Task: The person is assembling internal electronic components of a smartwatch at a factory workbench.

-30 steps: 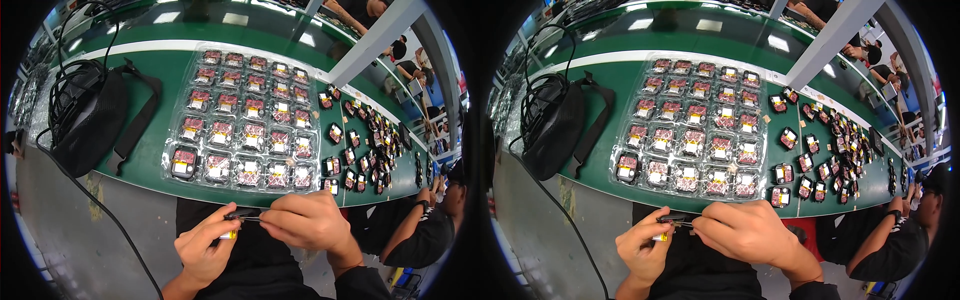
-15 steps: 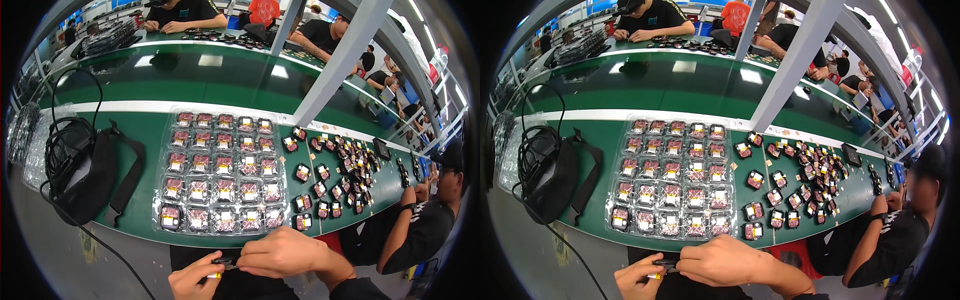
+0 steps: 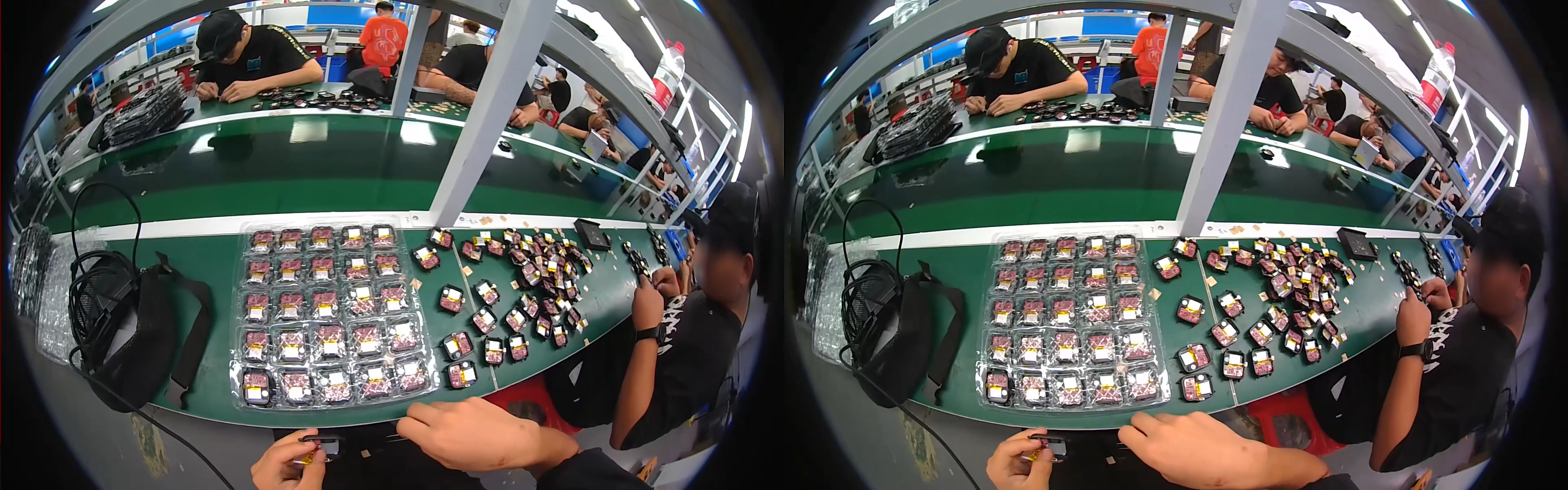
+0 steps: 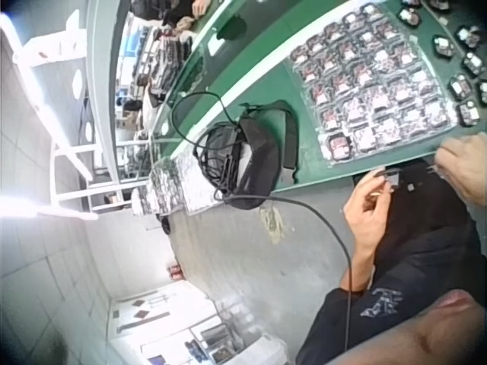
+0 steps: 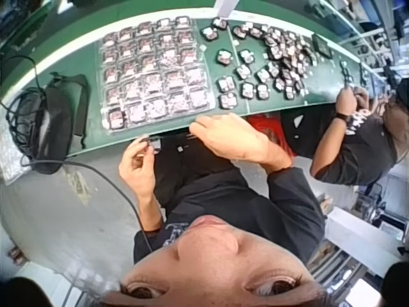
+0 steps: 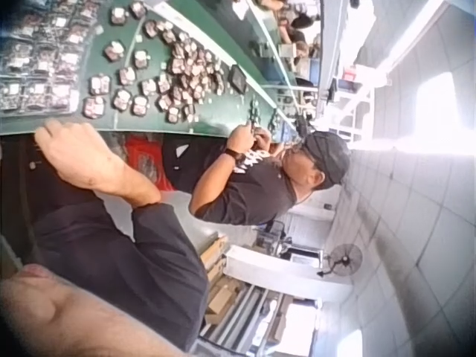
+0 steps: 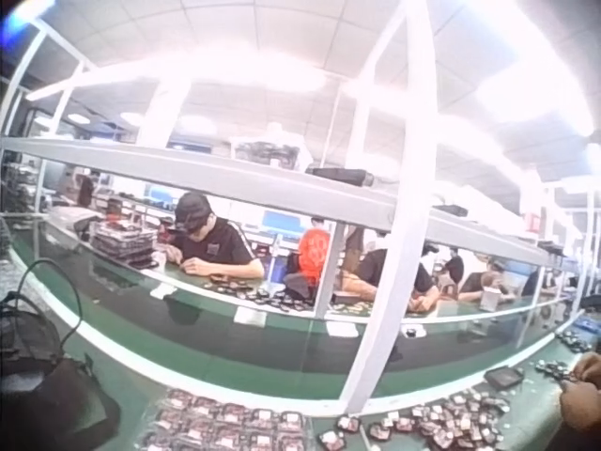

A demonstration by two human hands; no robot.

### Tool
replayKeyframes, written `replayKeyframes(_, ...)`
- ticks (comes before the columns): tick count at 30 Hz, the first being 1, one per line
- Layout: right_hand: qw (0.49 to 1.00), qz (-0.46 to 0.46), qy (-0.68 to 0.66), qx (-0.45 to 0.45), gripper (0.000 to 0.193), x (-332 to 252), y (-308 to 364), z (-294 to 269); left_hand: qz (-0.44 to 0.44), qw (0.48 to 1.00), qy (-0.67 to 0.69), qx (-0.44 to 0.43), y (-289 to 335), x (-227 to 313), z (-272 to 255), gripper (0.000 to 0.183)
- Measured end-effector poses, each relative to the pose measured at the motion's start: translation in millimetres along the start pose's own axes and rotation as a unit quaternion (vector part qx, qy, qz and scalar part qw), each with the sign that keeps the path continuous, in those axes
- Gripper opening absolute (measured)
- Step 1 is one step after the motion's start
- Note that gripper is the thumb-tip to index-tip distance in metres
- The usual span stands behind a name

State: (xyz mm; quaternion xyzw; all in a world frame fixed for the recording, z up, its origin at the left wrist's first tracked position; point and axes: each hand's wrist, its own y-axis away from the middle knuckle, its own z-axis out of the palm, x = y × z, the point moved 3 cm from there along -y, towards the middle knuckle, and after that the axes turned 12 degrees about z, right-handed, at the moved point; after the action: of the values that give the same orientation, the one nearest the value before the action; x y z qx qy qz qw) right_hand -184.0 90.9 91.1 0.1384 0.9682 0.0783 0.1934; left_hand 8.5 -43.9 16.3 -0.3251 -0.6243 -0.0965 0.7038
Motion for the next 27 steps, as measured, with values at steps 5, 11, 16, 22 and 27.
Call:
replayKeyframes(5,0.998,0.017,-0.039,0.041,0.019,6.7,-7.5,-0.5,-0.040,0.998,0.019,0.047,1.3,-5.8,8.6,0.026)
replayKeyframes(11,0.965,0.024,-0.228,0.126,0.025,-1.5,-18.4,7.7,-0.091,0.986,0.136,0.005,-6.4,-8.0,22.8,0.039)
replayKeyframes(16,0.946,-0.043,-0.304,0.105,0.030,-11.8,-38.9,16.2,-0.090,0.993,0.053,-0.047,-3.7,-11.7,22.5,0.038)
replayKeyframes(22,0.938,-0.006,-0.342,0.061,0.021,-8.5,-52.3,28.6,-0.068,0.994,-0.033,-0.084,-4.8,-8.2,22.8,0.040)
replayKeyframes(27,0.915,0.044,-0.398,0.041,0.011,-6.3,-51.5,31.1,-0.123,0.989,0.048,-0.064,-4.8,-11.2,19.1,0.036)
